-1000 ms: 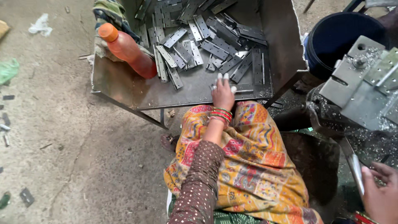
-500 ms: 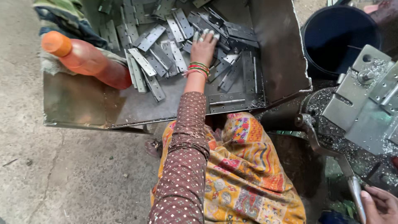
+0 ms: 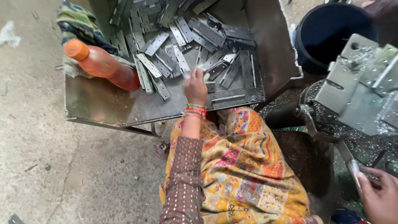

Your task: The person sits on the floor and repeatedly picks up small metal pieces from a metal bin, places them under a drill press, and operates the machine to drill holes. The person uses a metal rod to assist in positioning and handling the pieces during the process.

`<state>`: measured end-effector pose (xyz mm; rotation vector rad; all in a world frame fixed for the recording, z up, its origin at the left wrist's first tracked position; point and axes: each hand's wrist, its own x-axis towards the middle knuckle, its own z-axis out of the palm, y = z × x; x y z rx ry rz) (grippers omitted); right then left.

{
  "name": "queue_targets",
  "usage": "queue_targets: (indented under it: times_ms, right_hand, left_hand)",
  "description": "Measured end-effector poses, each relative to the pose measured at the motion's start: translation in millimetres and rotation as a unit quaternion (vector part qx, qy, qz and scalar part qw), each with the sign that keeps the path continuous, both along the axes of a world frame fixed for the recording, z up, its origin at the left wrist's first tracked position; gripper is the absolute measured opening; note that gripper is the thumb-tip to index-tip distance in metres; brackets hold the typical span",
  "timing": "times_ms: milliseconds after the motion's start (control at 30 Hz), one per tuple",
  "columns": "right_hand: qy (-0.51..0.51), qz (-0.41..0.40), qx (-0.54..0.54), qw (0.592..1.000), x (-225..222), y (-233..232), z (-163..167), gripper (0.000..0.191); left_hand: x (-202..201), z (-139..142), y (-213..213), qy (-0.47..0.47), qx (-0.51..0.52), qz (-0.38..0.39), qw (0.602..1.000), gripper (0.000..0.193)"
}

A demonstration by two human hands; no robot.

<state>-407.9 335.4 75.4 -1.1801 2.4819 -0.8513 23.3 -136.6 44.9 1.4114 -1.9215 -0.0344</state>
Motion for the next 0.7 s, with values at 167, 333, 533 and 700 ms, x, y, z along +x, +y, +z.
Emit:
queue_targets:
  times_ms: [167, 333, 533, 700]
  right_hand:
    - [0.096, 0.007, 0.137, 0.986, 40.3, -34.8, 47.5, 0.054]
    - [0.026, 0.030, 0.113, 0.993, 56.6, -46.0, 63.0, 0.061]
    - [0.050, 0.045, 0.115, 0.991, 59.9, -46.7, 59.2, 0.057]
    - [0.078, 0.057, 0.052, 0.994, 59.4, -45.9, 51.3, 0.060]
  left_hand:
    - [-23.7, 52.3, 52.2, 0.082, 0.104, -0.067, 0.989, 0.038]
    - [-109.8, 125.6, 118.0, 0.084, 0.057, -0.193, 0.976, 0.029]
    - [-247.0, 159.3, 194.3, -0.228, -0.091, -0.178, 0.953, 0.021]
    - [-273.3, 140.9, 230.6, -0.158, -0.015, -0.315, 0.936, 0.045]
